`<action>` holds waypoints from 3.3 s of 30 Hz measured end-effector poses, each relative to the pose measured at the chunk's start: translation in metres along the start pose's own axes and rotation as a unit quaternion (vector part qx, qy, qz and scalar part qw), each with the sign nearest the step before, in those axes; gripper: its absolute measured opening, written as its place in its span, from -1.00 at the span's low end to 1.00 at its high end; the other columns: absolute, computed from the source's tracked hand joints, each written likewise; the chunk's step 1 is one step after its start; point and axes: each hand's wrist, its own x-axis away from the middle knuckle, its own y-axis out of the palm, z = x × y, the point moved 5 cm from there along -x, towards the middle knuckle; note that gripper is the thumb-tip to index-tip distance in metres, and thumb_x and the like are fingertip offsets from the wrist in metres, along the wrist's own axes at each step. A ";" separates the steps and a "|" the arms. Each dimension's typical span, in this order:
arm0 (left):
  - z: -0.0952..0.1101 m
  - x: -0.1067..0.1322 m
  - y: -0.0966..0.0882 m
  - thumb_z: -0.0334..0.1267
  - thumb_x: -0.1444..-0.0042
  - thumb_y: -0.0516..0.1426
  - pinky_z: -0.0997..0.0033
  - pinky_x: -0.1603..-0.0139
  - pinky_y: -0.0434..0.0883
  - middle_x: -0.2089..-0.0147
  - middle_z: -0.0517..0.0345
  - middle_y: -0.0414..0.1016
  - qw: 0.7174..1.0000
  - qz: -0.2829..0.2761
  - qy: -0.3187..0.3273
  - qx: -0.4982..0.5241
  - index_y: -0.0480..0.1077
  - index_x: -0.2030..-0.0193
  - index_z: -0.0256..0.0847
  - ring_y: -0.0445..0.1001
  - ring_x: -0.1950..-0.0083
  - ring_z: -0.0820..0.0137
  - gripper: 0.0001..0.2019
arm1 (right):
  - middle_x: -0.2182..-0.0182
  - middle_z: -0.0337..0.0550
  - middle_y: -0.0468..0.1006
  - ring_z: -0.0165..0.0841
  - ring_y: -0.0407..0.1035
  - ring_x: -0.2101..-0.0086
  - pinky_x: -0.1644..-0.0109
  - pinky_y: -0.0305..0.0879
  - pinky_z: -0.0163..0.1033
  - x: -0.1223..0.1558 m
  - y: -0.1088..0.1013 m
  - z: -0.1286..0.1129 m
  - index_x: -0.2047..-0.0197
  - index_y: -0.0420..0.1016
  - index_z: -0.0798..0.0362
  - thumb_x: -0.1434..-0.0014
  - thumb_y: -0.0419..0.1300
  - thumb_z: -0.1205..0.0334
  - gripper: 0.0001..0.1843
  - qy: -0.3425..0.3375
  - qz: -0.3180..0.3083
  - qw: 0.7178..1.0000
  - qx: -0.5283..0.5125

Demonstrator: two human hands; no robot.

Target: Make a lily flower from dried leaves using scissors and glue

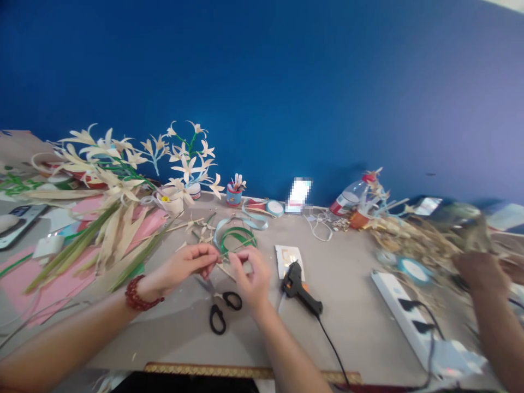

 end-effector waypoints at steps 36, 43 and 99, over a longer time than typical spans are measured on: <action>0.031 0.021 -0.002 -0.31 -0.22 0.10 0.42 0.16 0.42 0.26 0.13 0.58 0.911 0.131 0.257 -0.295 0.48 0.23 -0.17 0.52 0.22 0.38 -0.88 | 0.63 -0.25 0.52 -0.57 0.08 0.74 0.69 -0.01 -0.47 0.013 0.034 0.021 0.40 0.40 0.08 -0.17 0.22 0.06 -0.74 0.320 -0.210 0.871 -0.307; 0.026 0.023 -0.001 -0.33 -0.21 0.09 0.37 0.15 0.43 0.25 0.10 0.58 0.880 0.151 0.295 -0.339 0.46 0.22 -0.17 0.52 0.21 0.36 -0.89 | 0.58 -0.22 0.58 -0.57 0.14 0.75 0.67 0.10 -0.46 0.015 0.036 0.022 0.43 0.38 0.07 -0.09 0.30 0.01 -0.69 0.324 -0.218 0.866 -0.314; -0.010 0.006 -0.002 -0.21 -0.09 0.23 0.56 0.34 0.30 0.45 0.25 0.39 0.987 0.062 0.005 0.146 0.42 0.39 -0.29 0.34 0.43 0.55 -0.83 | 0.51 -0.29 0.37 -0.46 0.24 0.55 0.48 0.22 -0.36 0.012 0.025 0.008 0.30 0.40 0.02 -0.16 0.21 0.20 -0.90 0.137 -0.111 0.977 -0.123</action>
